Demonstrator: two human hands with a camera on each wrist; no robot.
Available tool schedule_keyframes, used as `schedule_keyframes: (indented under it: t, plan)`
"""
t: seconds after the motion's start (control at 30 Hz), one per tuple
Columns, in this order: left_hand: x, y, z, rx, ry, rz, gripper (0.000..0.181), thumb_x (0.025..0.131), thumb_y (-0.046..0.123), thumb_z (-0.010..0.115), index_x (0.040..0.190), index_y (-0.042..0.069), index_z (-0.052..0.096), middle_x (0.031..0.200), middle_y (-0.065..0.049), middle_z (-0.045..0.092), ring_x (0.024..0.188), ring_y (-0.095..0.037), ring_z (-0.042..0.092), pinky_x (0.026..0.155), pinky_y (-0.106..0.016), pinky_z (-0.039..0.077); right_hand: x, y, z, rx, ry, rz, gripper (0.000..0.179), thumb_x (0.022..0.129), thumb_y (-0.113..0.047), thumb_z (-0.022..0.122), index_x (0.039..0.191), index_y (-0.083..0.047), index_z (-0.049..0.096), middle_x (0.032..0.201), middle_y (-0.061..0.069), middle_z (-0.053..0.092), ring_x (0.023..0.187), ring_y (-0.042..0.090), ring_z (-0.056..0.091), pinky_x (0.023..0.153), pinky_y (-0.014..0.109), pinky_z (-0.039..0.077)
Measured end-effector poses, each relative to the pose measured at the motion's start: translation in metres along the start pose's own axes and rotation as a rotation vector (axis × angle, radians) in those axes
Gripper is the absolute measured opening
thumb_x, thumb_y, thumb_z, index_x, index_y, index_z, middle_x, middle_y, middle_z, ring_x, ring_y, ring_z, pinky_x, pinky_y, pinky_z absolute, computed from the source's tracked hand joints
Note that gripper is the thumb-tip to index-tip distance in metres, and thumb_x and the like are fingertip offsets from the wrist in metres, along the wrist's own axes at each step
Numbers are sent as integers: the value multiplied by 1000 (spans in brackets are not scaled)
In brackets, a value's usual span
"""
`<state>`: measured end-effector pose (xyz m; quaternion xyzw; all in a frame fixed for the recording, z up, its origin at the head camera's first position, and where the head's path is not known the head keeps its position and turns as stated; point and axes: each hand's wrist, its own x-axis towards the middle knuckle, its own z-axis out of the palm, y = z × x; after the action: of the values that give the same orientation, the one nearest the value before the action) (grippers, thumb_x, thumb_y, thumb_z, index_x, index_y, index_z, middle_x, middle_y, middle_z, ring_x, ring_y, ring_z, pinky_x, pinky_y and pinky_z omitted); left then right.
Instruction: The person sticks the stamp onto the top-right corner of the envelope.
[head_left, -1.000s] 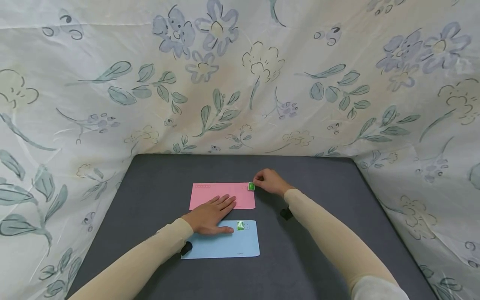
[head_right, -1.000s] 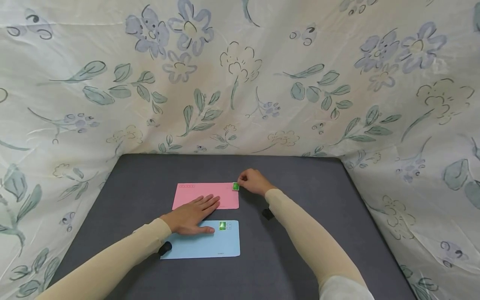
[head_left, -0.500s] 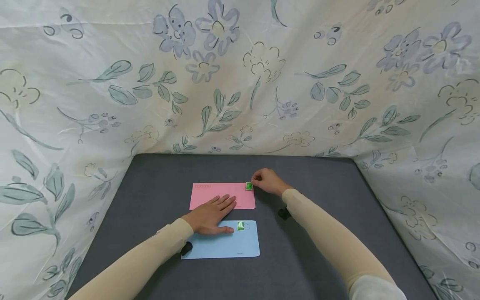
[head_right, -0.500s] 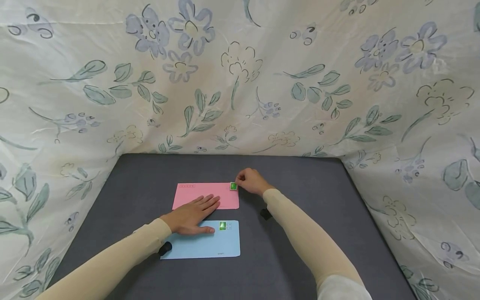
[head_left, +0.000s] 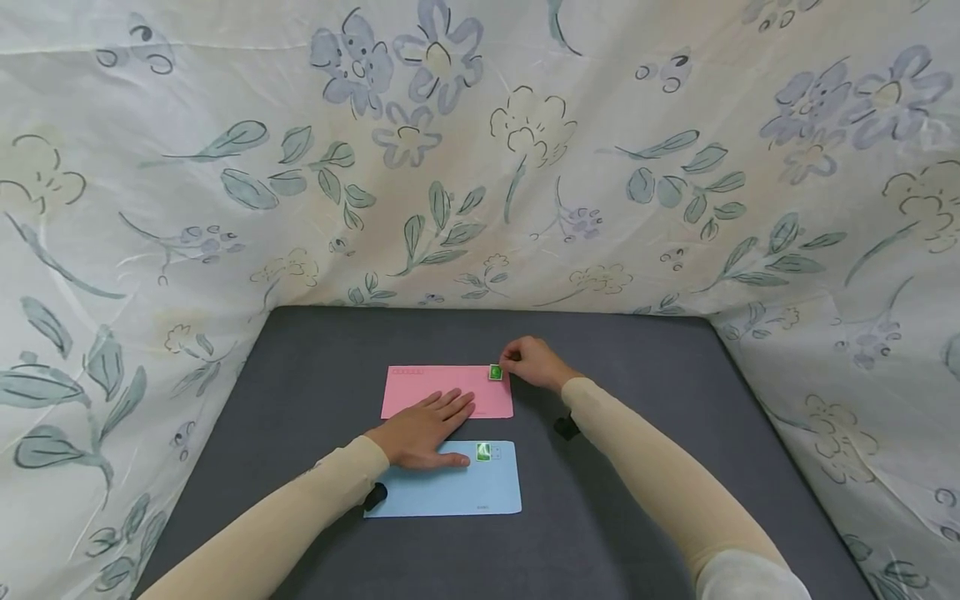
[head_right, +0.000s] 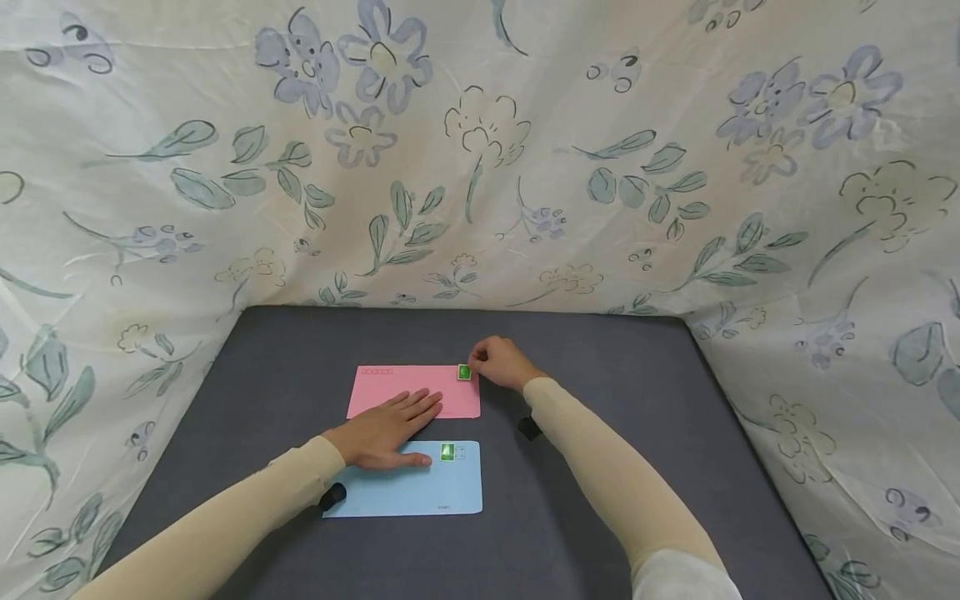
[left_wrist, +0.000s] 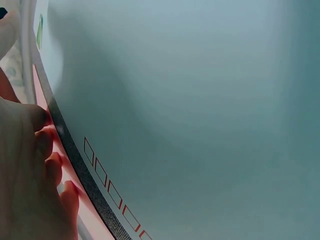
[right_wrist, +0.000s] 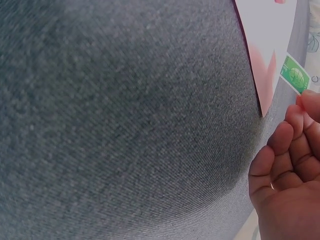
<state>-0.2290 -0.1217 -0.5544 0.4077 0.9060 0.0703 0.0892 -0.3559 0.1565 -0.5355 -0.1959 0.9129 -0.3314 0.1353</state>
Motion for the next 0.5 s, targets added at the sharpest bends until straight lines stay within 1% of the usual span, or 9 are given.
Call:
schedule_keyframes:
  t: [0.23,0.5]
  plan:
    - [0,3,-3,-7,-10,-4,98,104,74,47,171,4,30,179,-11,24,165,-33,20,132,-51,18,1,0,2,8,0,-8,10,105,-13,72,102,-8,81,95,2,73,85,19,62,73,32,52]
    - [-1,5,-3,-1,-12,-16,98,103,75,47,171,6,30,179,-9,24,165,-32,19,132,-50,17,-1,-4,3,11,2,-3,10,104,-14,72,101,-8,80,94,2,73,85,19,62,72,31,52]
